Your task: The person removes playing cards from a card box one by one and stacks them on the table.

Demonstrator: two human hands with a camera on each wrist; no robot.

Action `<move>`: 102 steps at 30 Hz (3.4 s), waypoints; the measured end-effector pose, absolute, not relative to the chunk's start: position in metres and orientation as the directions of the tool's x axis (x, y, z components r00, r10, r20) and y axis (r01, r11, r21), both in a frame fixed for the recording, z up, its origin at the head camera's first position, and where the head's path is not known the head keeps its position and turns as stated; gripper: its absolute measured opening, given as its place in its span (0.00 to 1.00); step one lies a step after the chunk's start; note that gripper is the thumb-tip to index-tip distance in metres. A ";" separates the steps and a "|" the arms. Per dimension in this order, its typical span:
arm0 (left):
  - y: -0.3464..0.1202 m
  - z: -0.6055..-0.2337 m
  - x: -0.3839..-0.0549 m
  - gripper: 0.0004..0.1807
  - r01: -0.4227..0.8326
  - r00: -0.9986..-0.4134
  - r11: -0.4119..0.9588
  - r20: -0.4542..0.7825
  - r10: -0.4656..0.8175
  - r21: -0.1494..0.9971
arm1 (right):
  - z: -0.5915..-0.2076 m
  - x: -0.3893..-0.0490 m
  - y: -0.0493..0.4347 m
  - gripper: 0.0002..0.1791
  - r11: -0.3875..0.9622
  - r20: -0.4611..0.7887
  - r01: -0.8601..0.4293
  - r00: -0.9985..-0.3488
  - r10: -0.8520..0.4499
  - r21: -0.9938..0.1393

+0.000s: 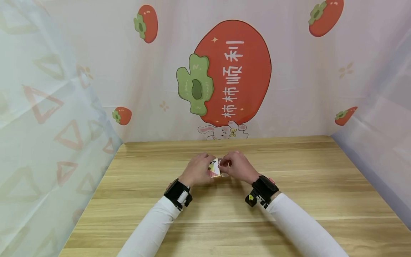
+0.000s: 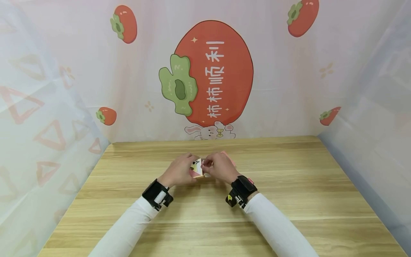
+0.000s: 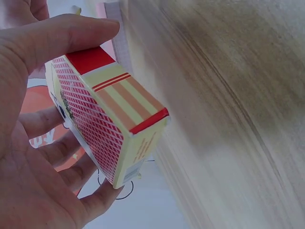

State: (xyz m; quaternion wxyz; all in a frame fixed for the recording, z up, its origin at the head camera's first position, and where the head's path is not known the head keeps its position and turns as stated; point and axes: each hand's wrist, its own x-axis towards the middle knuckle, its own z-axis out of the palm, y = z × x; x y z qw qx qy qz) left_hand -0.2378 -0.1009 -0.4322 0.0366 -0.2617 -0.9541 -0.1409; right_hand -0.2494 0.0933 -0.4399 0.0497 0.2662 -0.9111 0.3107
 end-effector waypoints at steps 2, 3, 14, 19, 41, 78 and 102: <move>-0.101 -0.433 -0.238 0.40 0.515 -0.857 0.824 0.137 0.496 0.238 | -0.441 -0.251 0.093 0.04 0.658 0.221 -0.482 -0.869 -0.443 -0.578; -0.101 -0.433 -0.238 0.40 0.515 -0.857 0.824 0.136 0.496 0.238 | -0.441 -0.251 0.093 0.05 0.655 0.207 -0.466 -0.876 -0.436 -0.595; -0.098 -0.431 -0.237 0.38 0.497 -0.868 0.829 0.121 0.482 0.258 | -0.448 -0.250 0.089 0.11 0.696 0.170 -0.361 -0.929 -0.330 -0.620; -0.098 -0.431 -0.238 0.38 0.492 -0.870 0.833 0.113 0.480 0.252 | -0.448 -0.250 0.088 0.13 0.721 0.146 -0.340 -0.936 -0.320 -0.604; -0.114 -0.432 -0.245 0.41 0.451 -0.892 0.862 0.118 0.436 0.231 | -0.440 -0.253 0.110 0.12 0.620 0.015 -0.183 -0.964 -0.266 -0.763; -0.114 -0.428 -0.247 0.40 0.447 -0.895 0.868 0.110 0.433 0.216 | -0.419 -0.257 0.118 0.23 0.652 0.205 -0.725 -0.688 -0.696 -0.222; -0.122 -0.437 -0.249 0.42 0.413 -0.911 0.881 0.117 0.396 0.230 | -0.429 -0.263 0.137 0.14 0.861 0.357 -0.467 -0.853 -0.380 -0.202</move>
